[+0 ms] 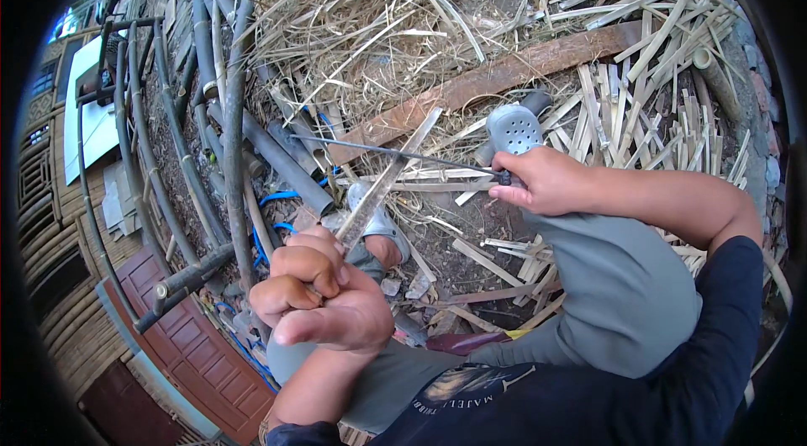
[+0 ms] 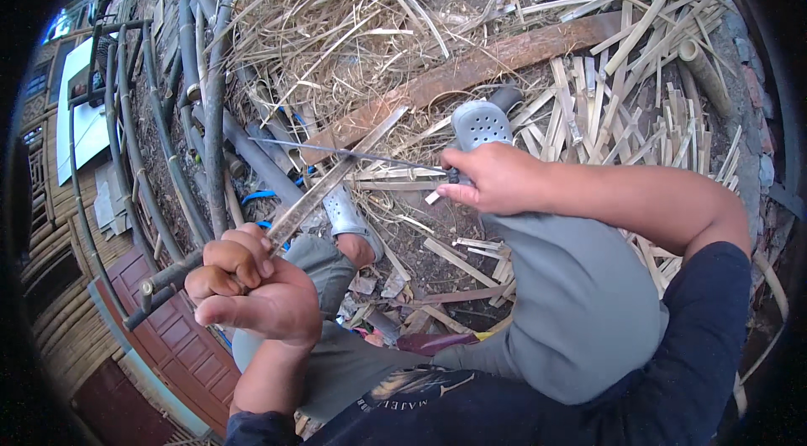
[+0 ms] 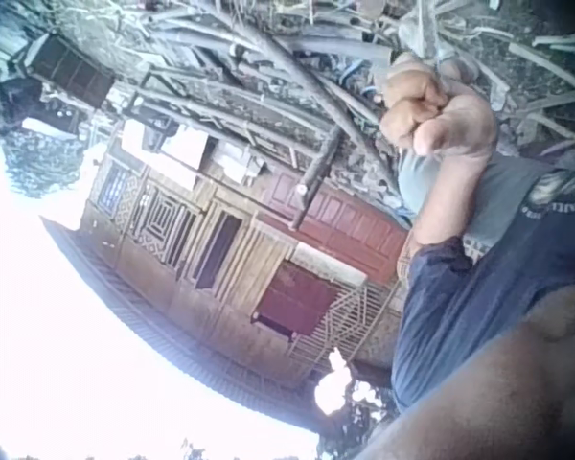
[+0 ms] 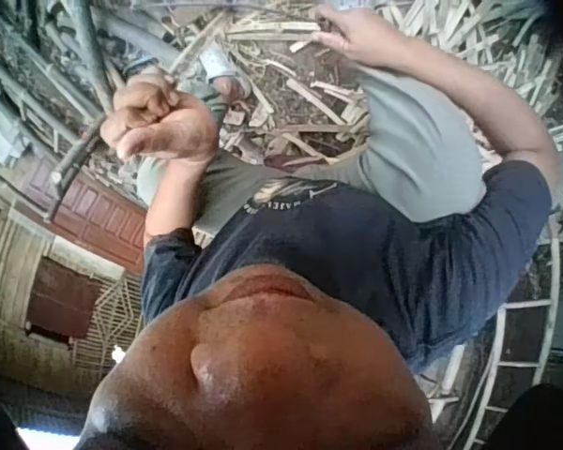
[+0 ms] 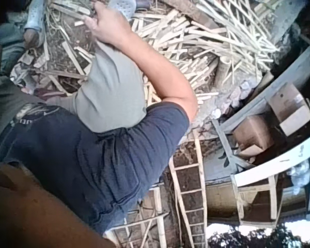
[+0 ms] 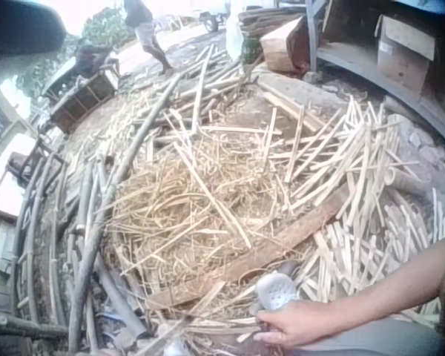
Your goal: Shaving and smoothing a piece of bamboo or wood using a large knife.
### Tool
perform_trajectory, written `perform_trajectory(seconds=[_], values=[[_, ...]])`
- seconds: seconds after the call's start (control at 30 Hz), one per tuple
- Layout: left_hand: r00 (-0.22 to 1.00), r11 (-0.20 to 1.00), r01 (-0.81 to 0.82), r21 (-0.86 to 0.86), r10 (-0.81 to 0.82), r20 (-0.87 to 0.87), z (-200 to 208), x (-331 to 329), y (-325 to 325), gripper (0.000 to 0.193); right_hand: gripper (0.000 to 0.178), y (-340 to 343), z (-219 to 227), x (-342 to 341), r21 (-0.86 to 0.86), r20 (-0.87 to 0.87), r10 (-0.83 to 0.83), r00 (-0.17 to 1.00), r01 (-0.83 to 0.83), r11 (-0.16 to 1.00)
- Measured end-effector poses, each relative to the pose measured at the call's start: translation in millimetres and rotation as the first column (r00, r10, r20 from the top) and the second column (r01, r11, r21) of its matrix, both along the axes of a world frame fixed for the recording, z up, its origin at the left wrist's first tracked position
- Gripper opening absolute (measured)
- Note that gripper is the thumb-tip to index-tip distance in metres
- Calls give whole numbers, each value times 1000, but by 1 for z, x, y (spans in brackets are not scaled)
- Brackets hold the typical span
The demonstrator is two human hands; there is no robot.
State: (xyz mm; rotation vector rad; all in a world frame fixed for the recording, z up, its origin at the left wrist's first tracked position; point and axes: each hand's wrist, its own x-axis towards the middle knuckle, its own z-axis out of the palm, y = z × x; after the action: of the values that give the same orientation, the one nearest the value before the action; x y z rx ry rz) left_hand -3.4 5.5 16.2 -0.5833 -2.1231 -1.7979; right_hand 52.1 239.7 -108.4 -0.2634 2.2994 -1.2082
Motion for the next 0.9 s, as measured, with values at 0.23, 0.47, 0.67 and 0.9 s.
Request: perform_trajectory(seconds=[0.23,0.47,0.67,0.9], values=[[995,999,17,-28,-20,-95,-8,-3,1,49,38,3,-11,7,-25,-113,5,994,-8,1000],[989,997,66,30,-62,-136,-2,1,3,53,39,7,-13,4,-90,-122,-14,992,3,996],[994,997,45,61,-39,-103,-16,21,10,52,35,18,-48,13,105,-24,-3,1000,5,994],[980,989,127,75,-114,-163,-20,19,10,49,36,31,-70,10,100,-52,-24,998,29,995]])
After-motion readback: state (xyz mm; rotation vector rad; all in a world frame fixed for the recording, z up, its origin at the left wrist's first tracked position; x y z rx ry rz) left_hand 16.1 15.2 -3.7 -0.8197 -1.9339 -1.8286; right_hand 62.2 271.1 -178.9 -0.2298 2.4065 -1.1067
